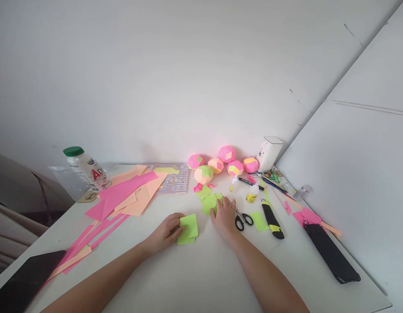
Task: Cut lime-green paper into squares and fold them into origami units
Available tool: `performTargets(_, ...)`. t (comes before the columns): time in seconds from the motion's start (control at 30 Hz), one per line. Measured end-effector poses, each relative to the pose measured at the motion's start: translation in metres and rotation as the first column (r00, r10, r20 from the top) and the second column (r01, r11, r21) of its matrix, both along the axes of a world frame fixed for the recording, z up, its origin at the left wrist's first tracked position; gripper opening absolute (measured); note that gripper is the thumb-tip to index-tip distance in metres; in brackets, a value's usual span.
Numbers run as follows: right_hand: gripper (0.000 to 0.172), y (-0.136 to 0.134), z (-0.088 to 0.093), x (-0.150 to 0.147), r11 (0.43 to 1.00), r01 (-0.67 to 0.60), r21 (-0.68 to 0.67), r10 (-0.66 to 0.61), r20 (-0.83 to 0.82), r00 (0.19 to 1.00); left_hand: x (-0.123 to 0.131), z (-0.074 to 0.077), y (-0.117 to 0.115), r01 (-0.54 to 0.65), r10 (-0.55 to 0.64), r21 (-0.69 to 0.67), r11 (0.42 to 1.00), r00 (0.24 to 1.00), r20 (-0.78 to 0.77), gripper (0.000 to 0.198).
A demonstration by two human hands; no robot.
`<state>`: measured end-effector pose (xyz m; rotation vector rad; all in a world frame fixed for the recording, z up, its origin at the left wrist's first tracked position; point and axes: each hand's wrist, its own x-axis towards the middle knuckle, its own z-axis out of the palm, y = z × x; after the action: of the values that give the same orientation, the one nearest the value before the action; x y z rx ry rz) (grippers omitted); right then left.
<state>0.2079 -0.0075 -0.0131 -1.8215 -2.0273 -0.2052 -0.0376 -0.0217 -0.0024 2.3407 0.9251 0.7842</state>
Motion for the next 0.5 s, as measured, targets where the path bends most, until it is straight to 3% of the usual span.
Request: performTargets(0.5,0.032,-0.0007,-0.0035,-0.0015,0.999,-0.012,0.037,0.012,-0.008,1.000,-0.0019,0.0053,-0.0018,0.016,-0.011,-0.121,0.992,0.999,0.035,0.026)
